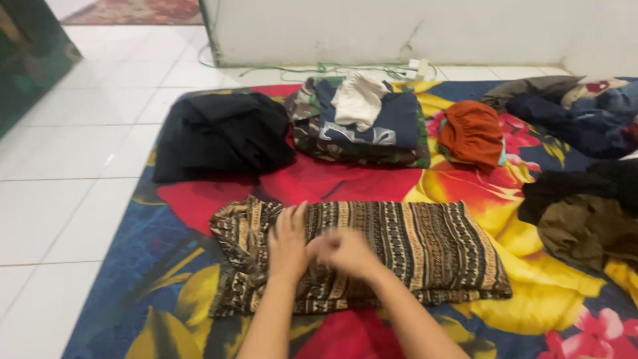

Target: Folding various items of laundry on a bed surface.

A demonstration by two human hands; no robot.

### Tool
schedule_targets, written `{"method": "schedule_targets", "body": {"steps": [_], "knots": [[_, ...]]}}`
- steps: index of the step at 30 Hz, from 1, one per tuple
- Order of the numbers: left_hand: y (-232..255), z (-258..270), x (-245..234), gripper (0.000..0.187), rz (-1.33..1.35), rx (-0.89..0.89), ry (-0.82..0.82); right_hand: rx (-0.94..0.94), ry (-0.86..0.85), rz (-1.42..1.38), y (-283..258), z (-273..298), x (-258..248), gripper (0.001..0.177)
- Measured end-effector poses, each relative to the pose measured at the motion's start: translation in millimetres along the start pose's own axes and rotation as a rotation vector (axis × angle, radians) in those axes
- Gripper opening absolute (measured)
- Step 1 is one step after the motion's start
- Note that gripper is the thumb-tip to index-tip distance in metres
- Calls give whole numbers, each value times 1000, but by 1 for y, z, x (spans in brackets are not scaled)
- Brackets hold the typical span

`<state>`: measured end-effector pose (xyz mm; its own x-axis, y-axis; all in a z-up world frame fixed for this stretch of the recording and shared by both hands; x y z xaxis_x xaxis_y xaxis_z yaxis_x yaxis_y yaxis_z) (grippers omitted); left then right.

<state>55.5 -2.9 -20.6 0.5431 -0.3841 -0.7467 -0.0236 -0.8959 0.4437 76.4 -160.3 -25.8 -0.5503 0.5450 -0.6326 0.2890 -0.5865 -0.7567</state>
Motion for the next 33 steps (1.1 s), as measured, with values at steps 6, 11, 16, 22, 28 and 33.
{"method": "schedule_targets", "body": {"steps": [6, 11, 16, 22, 28, 33], "knots": [[-31, 9, 22, 82, -275, 25, -94, -16, 661, 417, 3, 6, -4, 50], [-43, -8, -14, 94, -436, -86, -332, 227, 632, 873, 65, 29, -44, 63], [-59, -4, 5, 84, -442, -105, -246, 235, 814, 928, 174, 85, -99, 62], [-112, 1, 21, 60, -558, -175, -6, 314, 956, 1040, 205, 132, -124, 60], [-122, 10, 0, 29, -434, -213, 291, 378, 956, 945, 200, 130, -124, 58], [-115, 0, -15, 23, -163, -395, 400, 323, 1101, 813, 211, 135, -125, 54]]}}
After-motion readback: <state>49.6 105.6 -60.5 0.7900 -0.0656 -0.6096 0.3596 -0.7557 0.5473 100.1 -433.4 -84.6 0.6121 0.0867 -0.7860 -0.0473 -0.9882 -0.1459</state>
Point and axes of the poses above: each hand's wrist, its own z-axis away from the middle knuckle, its own x-axis out of the palm, y = z × x, the point moved 1 cm from there along -z, towards the middle knuckle, and after that the axes turned 14 degrees about y, right-handed, at the moved point
